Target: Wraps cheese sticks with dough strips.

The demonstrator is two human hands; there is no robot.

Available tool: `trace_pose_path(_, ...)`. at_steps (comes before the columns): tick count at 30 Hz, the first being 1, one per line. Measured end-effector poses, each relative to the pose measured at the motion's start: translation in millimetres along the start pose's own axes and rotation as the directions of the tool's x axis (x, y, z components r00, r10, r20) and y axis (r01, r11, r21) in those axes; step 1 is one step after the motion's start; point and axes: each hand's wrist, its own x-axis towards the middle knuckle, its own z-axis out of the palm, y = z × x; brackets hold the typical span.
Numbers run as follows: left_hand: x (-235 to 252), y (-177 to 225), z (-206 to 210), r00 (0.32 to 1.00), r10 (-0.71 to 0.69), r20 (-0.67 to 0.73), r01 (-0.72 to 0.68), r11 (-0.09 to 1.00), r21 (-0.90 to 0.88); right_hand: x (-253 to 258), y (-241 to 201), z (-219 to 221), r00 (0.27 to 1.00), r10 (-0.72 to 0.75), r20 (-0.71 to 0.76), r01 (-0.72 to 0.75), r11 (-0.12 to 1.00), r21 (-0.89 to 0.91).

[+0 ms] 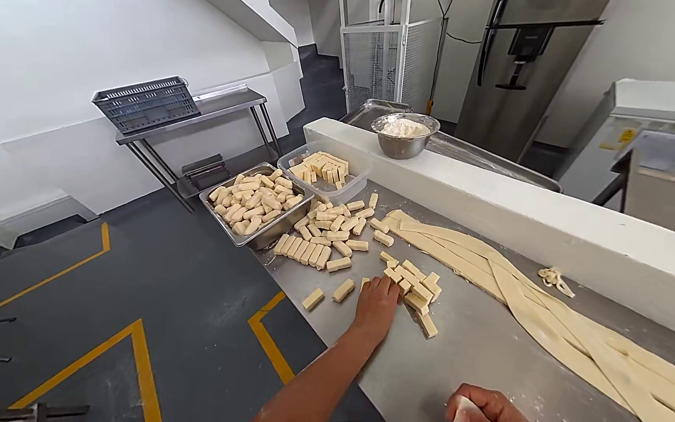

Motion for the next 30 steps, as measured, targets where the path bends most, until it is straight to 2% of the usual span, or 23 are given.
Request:
trace_pose_path(2,-9,11,-15,0.982,-0.062,0.181,0.06,0.998,0.019,5,8,-3,0.995,-0.094,0.045,0.092,0.995,0.046)
trace_pose_path(4,-26,9,-11,0.987,-0.007,0.16,0.01,1.0,-0.023,11,11,-3,0.998,-0.048,0.042,0.045,0.997,0.055)
trace_pose_path(6,-41,0,-11,0.983,-0.015,0.18,0.048,0.982,-0.184,22,8,8,0.972,0.22,-0.081,-0.22,0.976,0.011)
trace_pose_path(7,-47,-2,-17,0.968,-0.073,0.24,0.151,0.933,-0.327,30,6,12,0.926,0.357,-0.122,-0.361,0.932,-0.014)
trace_pose_path(8,-54,-3,-23,0.946,-0.128,0.298,0.271,0.817,-0.509,38,7,15,0.883,0.444,-0.151,-0.452,0.891,-0.026)
trace_pose_path(9,-63,-4,-26,0.922,-0.16,0.352,0.369,0.63,-0.683,45,9,17,0.858,0.48,-0.181,-0.492,0.87,-0.025)
trace_pose_path(10,-74,-1,-30,0.901,-0.151,0.406,0.43,0.428,-0.795,52,9,19,0.85,0.487,-0.203,-0.5,0.866,-0.018)
trace_pose_path(11,-84,1,-34,0.885,-0.13,0.446,0.465,0.281,-0.84,58,8,21,0.849,0.486,-0.209,-0.499,0.867,-0.013)
trace_pose_path(12,-93,4,-36,0.876,-0.114,0.469,0.482,0.198,-0.853,64,6,23,0.849,0.487,-0.205,-0.499,0.866,-0.013)
trace_pose_path(13,-101,6,-37,0.871,-0.091,0.483,0.492,0.162,-0.856,69,5,27,0.848,0.492,-0.197,-0.507,0.862,-0.026)
trace_pose_path(19,-119,1,-38,0.88,-0.07,0.469,0.474,0.185,-0.861,98,-1,45,0.828,0.537,-0.162,-0.56,0.774,-0.295)
trace_pose_path(22,-121,-4,-38,0.88,-0.128,0.457,0.474,0.194,-0.859,101,2,44,0.875,0.483,-0.03,-0.469,0.832,-0.298)
trace_pose_path(25,-122,-5,-38,0.866,-0.238,0.44,0.491,0.238,-0.838,105,4,43,0.871,0.484,0.085,-0.432,0.836,-0.338)
trace_pose_path(27,-121,-6,-41,0.853,-0.271,0.447,0.516,0.299,-0.803,111,1,44,0.835,0.537,0.121,-0.427,0.77,-0.473)
trace_pose_path(30,-121,-14,-52,0.869,-0.199,0.452,0.494,0.352,-0.795,118,-7,47,0.797,0.591,0.127,-0.381,0.654,-0.654)
